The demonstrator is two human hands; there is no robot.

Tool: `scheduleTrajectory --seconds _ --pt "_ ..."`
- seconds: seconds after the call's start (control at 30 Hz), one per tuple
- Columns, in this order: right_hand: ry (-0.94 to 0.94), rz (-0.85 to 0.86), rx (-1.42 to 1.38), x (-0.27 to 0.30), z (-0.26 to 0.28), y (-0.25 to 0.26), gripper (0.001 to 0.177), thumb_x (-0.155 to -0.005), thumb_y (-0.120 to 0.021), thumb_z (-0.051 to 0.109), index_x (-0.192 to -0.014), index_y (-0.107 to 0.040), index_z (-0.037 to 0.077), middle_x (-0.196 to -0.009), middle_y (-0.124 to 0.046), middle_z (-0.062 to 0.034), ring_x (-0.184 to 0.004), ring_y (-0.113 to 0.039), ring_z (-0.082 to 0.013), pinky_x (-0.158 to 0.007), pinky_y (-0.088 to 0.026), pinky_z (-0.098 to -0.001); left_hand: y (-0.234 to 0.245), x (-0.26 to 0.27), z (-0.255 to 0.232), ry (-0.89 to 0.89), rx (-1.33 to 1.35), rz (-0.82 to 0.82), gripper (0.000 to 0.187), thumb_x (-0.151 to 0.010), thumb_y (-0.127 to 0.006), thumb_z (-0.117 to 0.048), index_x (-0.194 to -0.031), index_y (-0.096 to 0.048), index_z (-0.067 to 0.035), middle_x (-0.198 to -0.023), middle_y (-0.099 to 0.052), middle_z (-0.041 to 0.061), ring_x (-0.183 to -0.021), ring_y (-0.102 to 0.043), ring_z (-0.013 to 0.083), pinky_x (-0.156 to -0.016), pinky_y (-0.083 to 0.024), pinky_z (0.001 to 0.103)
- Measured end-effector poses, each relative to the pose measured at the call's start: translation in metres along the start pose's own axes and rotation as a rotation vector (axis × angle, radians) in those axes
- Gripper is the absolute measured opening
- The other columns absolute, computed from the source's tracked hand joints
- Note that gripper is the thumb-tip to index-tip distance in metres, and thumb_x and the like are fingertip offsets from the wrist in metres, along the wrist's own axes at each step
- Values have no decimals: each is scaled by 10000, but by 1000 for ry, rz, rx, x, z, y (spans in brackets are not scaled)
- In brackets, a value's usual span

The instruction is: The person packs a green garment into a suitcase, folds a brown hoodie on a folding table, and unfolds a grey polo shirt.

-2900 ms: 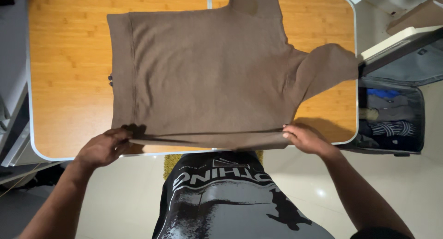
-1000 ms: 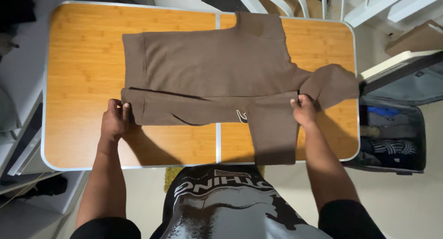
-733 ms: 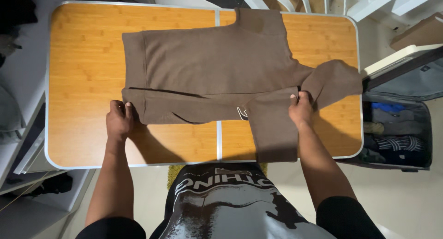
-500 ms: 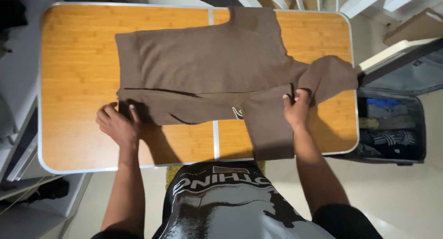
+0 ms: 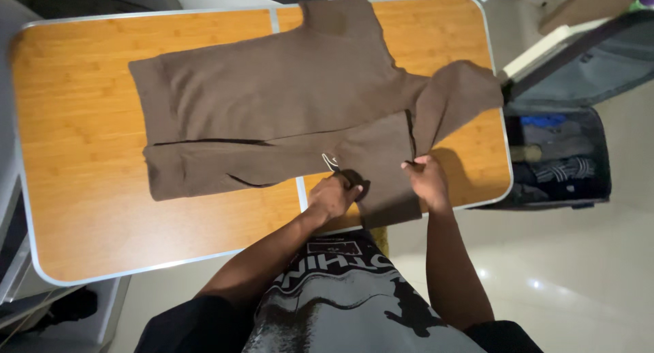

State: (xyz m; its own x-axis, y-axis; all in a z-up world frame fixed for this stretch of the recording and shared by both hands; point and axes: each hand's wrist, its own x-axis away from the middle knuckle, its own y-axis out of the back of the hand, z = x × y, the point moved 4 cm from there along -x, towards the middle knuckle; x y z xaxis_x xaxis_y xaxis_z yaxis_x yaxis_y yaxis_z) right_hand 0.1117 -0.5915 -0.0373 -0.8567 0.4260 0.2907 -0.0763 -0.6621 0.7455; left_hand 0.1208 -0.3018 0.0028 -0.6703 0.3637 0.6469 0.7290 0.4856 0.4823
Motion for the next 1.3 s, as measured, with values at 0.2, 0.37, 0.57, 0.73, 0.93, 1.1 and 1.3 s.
scheduleTrajectory --seconds 0.2,0.37,0.57,0.73,0.93,1.1,1.3 --pt "2 217 71 3 -6 7 305 -904 -744 305 -1003 -745 17 -822 -746 -136 -781 -708 -227 -754 -542 -366 -1 -3 -2 -65 90 -139 346 -928 -626 -430 -1074 -739 -138 -1038 -760 153 -1018 -715 346 -925 -552 429" --pt "54 185 30 -1 11 15 332 -929 -720 315 -1001 -728 -9 -835 -742 -155 -778 -705 -234 -733 -546 -373 -1 -2 -5 -116 221 -261 289 -947 -626 -371 -1078 -700 -125 -1033 -751 173 -1014 -706 373 -906 -545 450" --pt "-140 479 138 -28 21 11 395 -843 -815 254 -1062 -655 -32 -828 -748 -153 -695 -726 -242 -665 -562 -340 -26 -9 -7 -130 494 -284 253 -990 -606 -320 -1084 -622 -86 -978 -732 171 -928 -711 338 -847 -548 409" --pt "160 557 -260 -55 33 24 339 -934 -818 250 -1038 -711 -55 -856 -646 -9 -796 -568 -107 -699 -495 -298 -36 -32 -8 -258 853 -321 196 -1026 -600 -238 -1026 -595 -42 -903 -658 71 -815 -616 175 -754 -529 327" --pt "-251 496 -837 -100 73 21 544 -905 -732 273 -1401 -561 131 -1088 -592 19 -880 -539 -123 -677 -458 -324 25 -60 -16 -293 1299 -568 242 -1048 -618 -287 -1083 -573 -52 -956 -607 10 -849 -565 95 -755 -504 264" --pt "-281 664 -646 -109 70 -13 656 -881 -717 159 -1474 -439 129 -1340 -608 -41 -1181 -571 -175 -928 -468 -370 16 -62 -19 -145 398 -407 448 -905 -776 -342 -1143 -615 2 -987 -680 74 -864 -616 132 -768 -507 302" --pt "82 687 -1180 -136 73 -18 584 -951 -712 61 -1486 -493 -25 -1377 -609 -121 -1269 -572 -214 -1133 -424 -361 8 -81 -2 -265 1143 -660 418 -1014 -751 -279 -1189 -597 68 -966 -639 95 -812 -599 128 -695 -518 316"
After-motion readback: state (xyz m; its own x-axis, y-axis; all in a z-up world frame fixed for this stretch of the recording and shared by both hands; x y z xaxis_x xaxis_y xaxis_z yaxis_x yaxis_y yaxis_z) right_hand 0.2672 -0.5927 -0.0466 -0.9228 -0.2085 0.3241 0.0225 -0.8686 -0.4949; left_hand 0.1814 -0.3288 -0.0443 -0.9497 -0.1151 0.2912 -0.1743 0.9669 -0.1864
